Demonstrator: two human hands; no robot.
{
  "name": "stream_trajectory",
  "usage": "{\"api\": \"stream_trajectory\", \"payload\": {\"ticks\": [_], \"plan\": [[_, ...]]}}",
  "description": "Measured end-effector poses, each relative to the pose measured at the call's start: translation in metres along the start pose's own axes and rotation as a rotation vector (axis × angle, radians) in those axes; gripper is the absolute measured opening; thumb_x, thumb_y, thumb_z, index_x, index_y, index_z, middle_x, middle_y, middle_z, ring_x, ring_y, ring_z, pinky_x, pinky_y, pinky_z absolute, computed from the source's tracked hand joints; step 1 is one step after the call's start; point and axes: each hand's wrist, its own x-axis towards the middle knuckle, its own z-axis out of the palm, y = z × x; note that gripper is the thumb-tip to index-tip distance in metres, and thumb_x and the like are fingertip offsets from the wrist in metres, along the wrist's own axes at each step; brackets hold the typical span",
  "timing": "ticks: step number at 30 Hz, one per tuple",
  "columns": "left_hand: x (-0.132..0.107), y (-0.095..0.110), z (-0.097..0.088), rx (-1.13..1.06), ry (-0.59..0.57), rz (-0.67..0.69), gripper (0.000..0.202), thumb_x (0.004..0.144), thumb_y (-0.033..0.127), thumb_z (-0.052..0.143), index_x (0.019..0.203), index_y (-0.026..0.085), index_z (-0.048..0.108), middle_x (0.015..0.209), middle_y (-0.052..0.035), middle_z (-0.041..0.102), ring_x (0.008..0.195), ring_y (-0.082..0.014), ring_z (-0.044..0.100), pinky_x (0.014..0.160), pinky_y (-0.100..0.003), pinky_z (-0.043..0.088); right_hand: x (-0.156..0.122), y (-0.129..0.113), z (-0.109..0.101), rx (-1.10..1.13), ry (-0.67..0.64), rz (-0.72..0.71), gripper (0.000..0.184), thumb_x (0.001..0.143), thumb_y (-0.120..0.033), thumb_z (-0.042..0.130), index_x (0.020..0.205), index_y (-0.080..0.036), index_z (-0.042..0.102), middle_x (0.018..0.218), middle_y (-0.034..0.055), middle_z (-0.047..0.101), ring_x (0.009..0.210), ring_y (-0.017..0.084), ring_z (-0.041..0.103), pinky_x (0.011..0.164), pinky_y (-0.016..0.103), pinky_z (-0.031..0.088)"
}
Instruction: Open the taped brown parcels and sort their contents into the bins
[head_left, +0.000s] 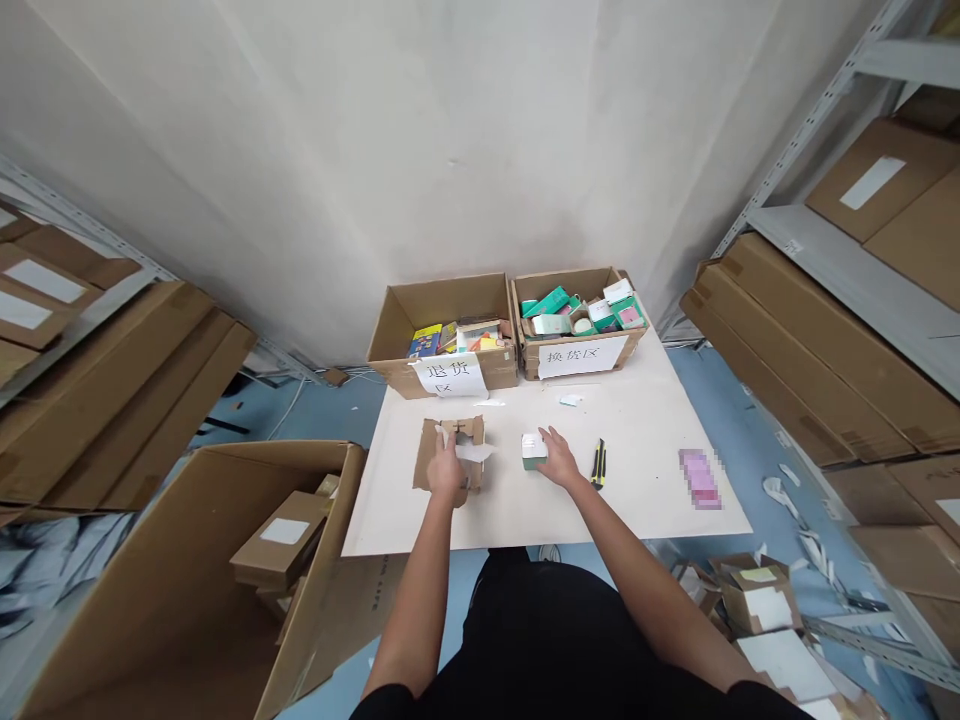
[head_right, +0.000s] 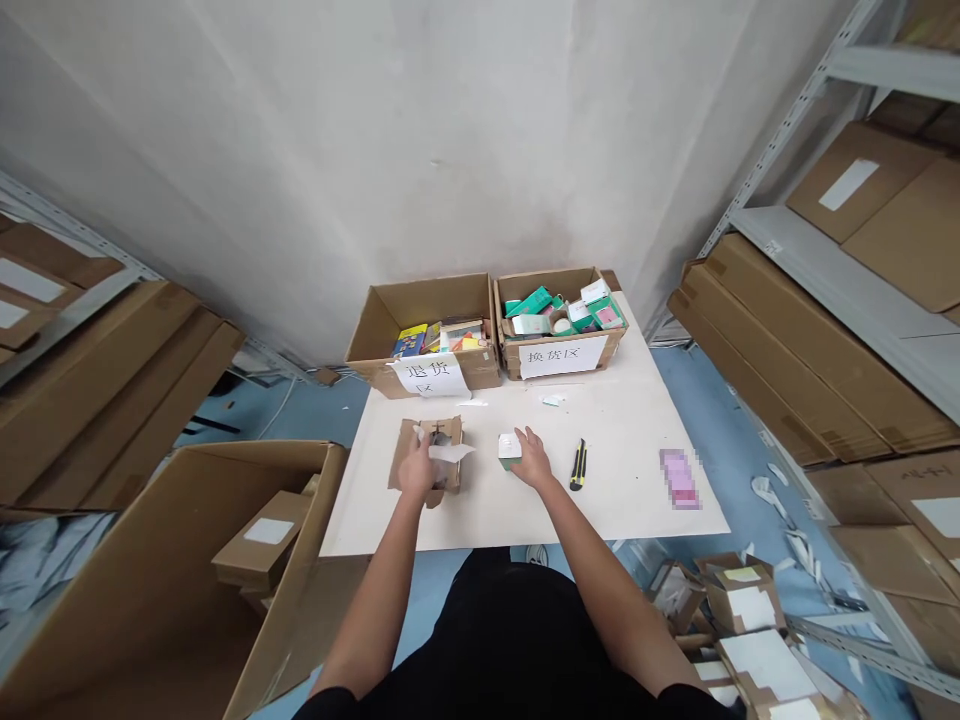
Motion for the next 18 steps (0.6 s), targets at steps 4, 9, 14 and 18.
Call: {"api": "stream_trajectory", "payload": {"ticks": [4,9,14,18], "plan": [[-0.009,0.063,0.015,-0.099,0.017,0.265,0.054,0.094,0.021,0.051,0.147,0.024,0.056,0.145,-0.0138,0.061,0.12,-0.0287,0.065,0.099,-0.037,0.05,0.0,0.02,0.006,0.062,-0.029,-0.061,0.09,0.068,-0.013,0.072,0.154,-0.026,0.047,0.158,0.0112,0.049,0.145,0.029,0.048,0.116,0.047,0.043],[-0.014,0.126,0.056,-0.155,-0.306,0.379,0.073,0.09,0.037,0.065,0.157,0.017,0.043,0.132,-0.0174,0.069,0.118,-0.0293,0.067,0.097,-0.035,0.05,0.001,0.021,0.019,0.146,0.133,0.116,0.077,0.072,-0.02,0.069,0.147,-0.019,0.052,0.141,0.0143,0.06,0.126,0.028,0.063,0.103,0.041,0.054],[-0.006,0.133,0.074,-0.182,-0.329,0.458,0.094,0.078,0.036,0.08,0.161,0.019,0.039,0.169,-0.0214,0.032,0.14,-0.0323,0.055,0.11,-0.036,0.044,-0.014,0.028,0.027,0.289,0.089,0.126,0.081,0.063,-0.019,0.07,0.142,-0.022,0.056,0.122,0.0079,0.067,0.104,0.026,0.07,0.093,0.041,0.058],[0.015,0.119,0.065,-0.292,-0.373,0.583,0.064,0.08,0.025,0.078,0.143,0.029,0.064,0.163,-0.0081,0.048,0.143,-0.0267,0.053,0.116,-0.033,0.042,-0.026,0.036,0.027,0.438,0.124,0.114,0.078,0.062,-0.018,0.068,0.139,-0.027,0.058,0.125,0.0071,0.068,0.1,0.026,0.071,0.091,0.045,0.059]]}}
